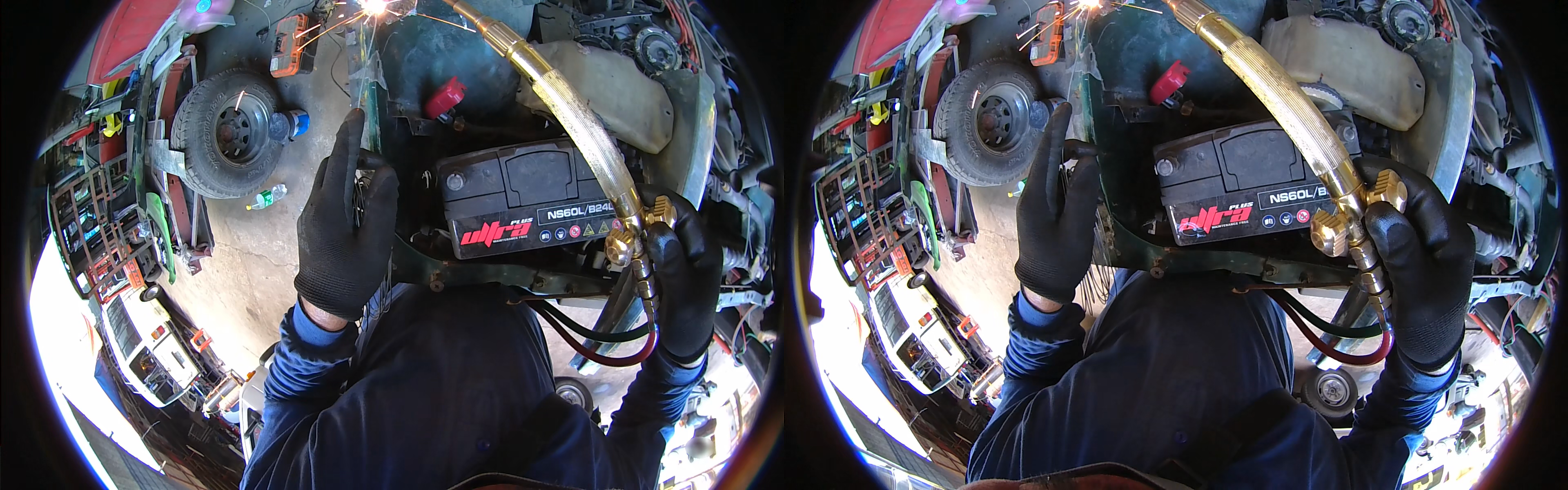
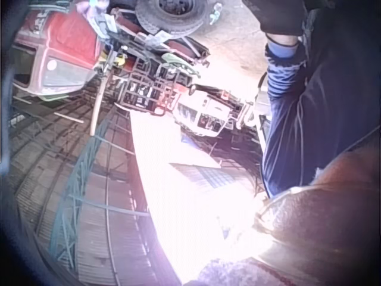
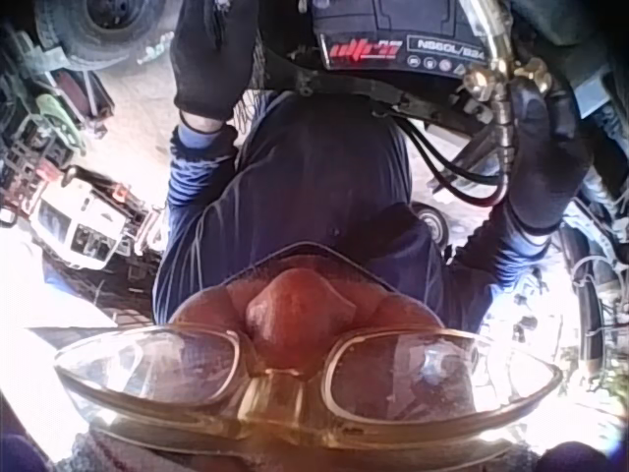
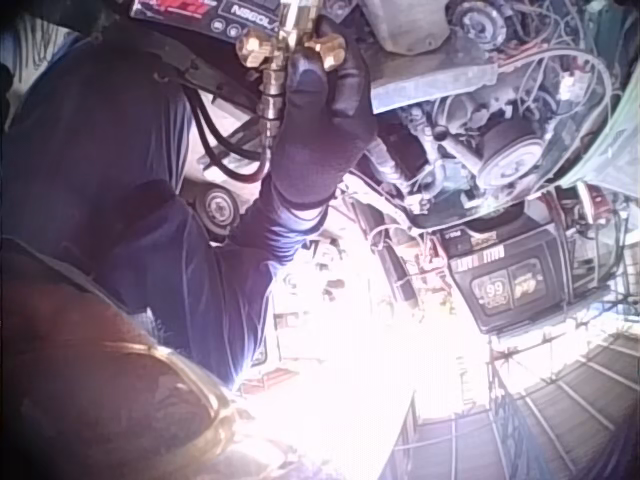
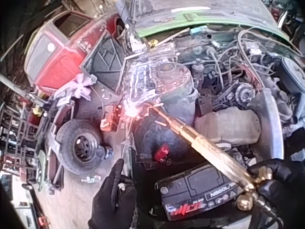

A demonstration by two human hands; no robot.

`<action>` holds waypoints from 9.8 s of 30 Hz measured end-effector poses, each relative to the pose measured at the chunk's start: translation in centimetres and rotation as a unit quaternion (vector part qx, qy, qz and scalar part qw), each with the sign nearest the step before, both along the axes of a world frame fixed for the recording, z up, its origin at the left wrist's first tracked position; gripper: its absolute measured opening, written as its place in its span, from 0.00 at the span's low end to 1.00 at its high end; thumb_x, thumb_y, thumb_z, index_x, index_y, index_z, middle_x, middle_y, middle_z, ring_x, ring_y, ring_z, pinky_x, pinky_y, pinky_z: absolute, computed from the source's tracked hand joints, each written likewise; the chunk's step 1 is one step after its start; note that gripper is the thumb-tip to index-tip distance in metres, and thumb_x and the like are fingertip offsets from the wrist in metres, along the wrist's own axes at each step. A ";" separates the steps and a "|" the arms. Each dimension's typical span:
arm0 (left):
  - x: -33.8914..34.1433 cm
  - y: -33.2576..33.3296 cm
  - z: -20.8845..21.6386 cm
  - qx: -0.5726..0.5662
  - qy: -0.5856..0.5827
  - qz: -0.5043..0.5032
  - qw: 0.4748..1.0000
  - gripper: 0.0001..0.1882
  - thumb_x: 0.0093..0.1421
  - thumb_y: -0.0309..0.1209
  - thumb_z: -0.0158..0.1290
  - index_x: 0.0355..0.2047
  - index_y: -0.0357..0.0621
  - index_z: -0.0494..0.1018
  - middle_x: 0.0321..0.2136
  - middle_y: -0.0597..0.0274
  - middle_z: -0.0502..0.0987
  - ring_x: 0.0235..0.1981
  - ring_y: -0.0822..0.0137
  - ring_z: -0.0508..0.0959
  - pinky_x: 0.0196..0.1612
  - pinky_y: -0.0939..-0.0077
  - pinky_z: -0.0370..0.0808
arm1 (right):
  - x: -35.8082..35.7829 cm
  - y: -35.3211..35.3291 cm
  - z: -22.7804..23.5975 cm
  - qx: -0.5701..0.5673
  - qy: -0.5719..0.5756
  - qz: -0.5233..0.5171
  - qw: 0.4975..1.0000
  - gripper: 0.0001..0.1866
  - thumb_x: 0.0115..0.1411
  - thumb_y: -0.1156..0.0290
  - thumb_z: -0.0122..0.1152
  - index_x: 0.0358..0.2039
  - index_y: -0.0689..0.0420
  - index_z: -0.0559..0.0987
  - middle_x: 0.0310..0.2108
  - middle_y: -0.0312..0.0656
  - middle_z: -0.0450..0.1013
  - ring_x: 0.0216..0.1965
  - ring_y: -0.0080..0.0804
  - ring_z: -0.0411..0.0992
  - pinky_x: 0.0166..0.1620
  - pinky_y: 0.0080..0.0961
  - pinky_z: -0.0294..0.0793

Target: The person welds a metal frame on a green car using a welding torch and filler wire. They repeatedly feed the wire into the torch and apply heat to the frame, creating sparks. The person also uses a hammer to tap the welded area.

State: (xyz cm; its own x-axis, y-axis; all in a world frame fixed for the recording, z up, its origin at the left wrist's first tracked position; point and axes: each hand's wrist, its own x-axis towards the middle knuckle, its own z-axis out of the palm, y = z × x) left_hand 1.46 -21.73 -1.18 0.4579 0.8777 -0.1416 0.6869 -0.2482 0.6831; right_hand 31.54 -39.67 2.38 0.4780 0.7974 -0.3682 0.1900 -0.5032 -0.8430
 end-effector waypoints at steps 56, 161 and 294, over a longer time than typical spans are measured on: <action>0.0 0.0 -0.1 -0.008 -0.020 0.013 1.000 0.33 0.72 0.28 0.56 0.74 0.34 0.62 0.60 0.35 0.77 0.55 0.49 0.83 0.57 0.59 0.78 | -0.2 -0.5 -0.1 0.010 0.030 0.013 0.999 0.20 0.74 0.65 0.57 0.59 0.64 0.81 0.45 0.43 0.84 0.43 0.25 0.81 0.48 0.26 0.79; -0.1 10.8 -0.8 0.087 -0.008 -0.260 0.962 0.30 0.72 0.30 0.56 0.72 0.33 0.65 0.64 0.35 0.76 0.64 0.46 0.78 0.65 0.59 0.74 | -20.9 -0.1 -3.4 0.137 0.184 -0.305 0.924 0.22 0.73 0.68 0.63 0.62 0.67 0.78 0.50 0.47 0.82 0.49 0.30 0.81 0.55 0.31 0.79; 0.4 10.7 -1.2 0.032 0.000 -0.227 0.973 0.31 0.73 0.30 0.55 0.73 0.33 0.64 0.66 0.36 0.74 0.67 0.50 0.76 0.68 0.61 0.71 | -20.5 0.1 -4.2 0.077 0.103 -0.283 0.951 0.22 0.71 0.68 0.63 0.62 0.65 0.80 0.52 0.46 0.82 0.51 0.32 0.79 0.58 0.34 0.78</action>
State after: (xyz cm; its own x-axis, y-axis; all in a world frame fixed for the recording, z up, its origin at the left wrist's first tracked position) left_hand 1.83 -11.04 -2.40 0.8008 0.5916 -0.0936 0.4964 -0.5681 0.6564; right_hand 11.05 -39.58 -1.84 0.7763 0.4871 -0.4001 -0.2516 -0.3425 -0.9052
